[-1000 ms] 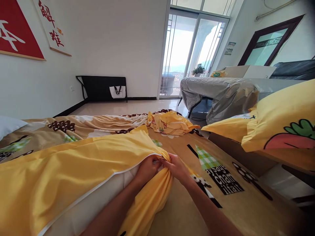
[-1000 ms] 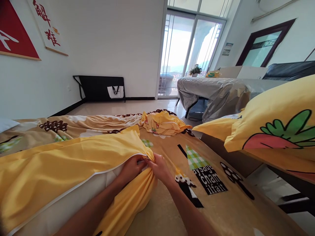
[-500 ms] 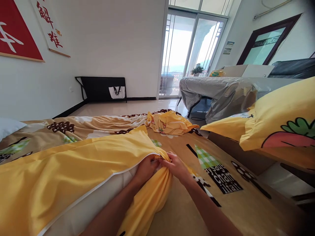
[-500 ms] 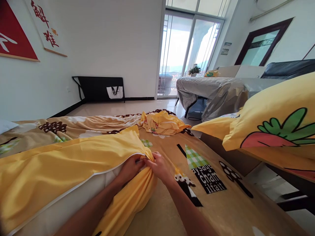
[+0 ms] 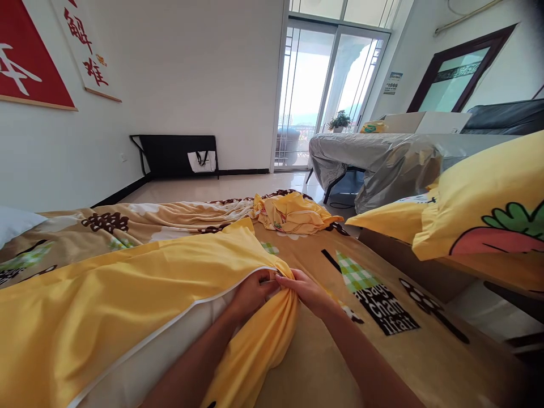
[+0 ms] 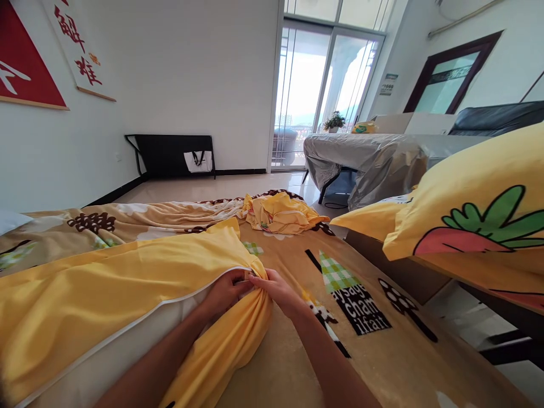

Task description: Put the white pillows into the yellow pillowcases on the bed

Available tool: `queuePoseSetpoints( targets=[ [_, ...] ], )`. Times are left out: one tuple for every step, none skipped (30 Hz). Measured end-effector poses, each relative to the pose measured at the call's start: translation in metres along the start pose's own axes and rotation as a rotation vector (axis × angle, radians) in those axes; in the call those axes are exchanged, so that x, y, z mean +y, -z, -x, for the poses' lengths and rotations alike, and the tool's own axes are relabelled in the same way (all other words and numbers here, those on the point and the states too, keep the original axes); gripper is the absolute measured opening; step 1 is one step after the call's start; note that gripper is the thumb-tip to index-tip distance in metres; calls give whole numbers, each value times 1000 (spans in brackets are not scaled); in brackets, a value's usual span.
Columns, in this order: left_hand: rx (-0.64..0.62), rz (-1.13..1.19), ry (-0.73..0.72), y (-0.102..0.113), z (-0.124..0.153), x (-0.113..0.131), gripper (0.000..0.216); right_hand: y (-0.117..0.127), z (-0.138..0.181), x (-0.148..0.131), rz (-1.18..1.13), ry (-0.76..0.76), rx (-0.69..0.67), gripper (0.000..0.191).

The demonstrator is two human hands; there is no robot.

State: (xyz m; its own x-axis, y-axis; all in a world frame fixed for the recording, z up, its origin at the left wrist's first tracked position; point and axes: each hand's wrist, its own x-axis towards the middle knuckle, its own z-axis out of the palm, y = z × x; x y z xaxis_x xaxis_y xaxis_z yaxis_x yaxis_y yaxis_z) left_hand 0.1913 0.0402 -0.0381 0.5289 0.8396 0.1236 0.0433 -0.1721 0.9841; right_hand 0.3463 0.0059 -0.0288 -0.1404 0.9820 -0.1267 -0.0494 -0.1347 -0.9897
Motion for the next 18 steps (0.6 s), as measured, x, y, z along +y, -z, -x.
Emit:
queuePoseSetpoints(
  targets=[
    [-12,3,-7,0,0,1,19,0,0,1,-11,-8,-3,52],
    [-19,4,-13,0,-1,2,19,1,-1,2,-17,-13,-2,51],
    [-22,5,-17,1,-1,2,18,2,-1,2,-17,-15,-1,50],
    [-25,6,-19,1,-1,2,18,3,-2,3,-9,-14,-3,49],
    [-27,7,-18,1,-1,1,18,4,-2,3,3,-10,-14,49],
    [-29,9,-16,1,-1,0,19,6,-2,3,19,-2,-31,49],
    [-28,12,-11,1,-1,-2,19,7,-1,3,42,8,-45,48],
    [-21,14,-3,1,-1,-3,19,8,-1,2,72,19,-53,46],
    [-7,16,8,1,-1,-5,20,10,0,0,109,25,-52,44],
    [14,18,21,1,-1,-7,22,11,1,-1,150,29,-40,43],
    [37,20,34,1,-1,-9,24,12,2,-3,189,31,-27,41],
    [61,21,46,1,0,-10,26,13,2,-5,225,28,-22,40],
    [82,21,56,1,0,-11,27,13,3,-6,256,22,-31,40],
    [98,23,64,0,0,-11,28,14,3,-7,280,12,-50,40],
    [108,24,68,0,0,-11,28,15,3,-8,298,2,-70,40],
    [113,24,70,0,0,-10,28,16,3,-9,307,-4,-82,40],
    [114,24,70,0,0,-9,28,16,3,-9,306,-5,-85,40],
    [113,22,69,0,0,-7,27,17,3,-10,292,5,-77,40]
  ],
)
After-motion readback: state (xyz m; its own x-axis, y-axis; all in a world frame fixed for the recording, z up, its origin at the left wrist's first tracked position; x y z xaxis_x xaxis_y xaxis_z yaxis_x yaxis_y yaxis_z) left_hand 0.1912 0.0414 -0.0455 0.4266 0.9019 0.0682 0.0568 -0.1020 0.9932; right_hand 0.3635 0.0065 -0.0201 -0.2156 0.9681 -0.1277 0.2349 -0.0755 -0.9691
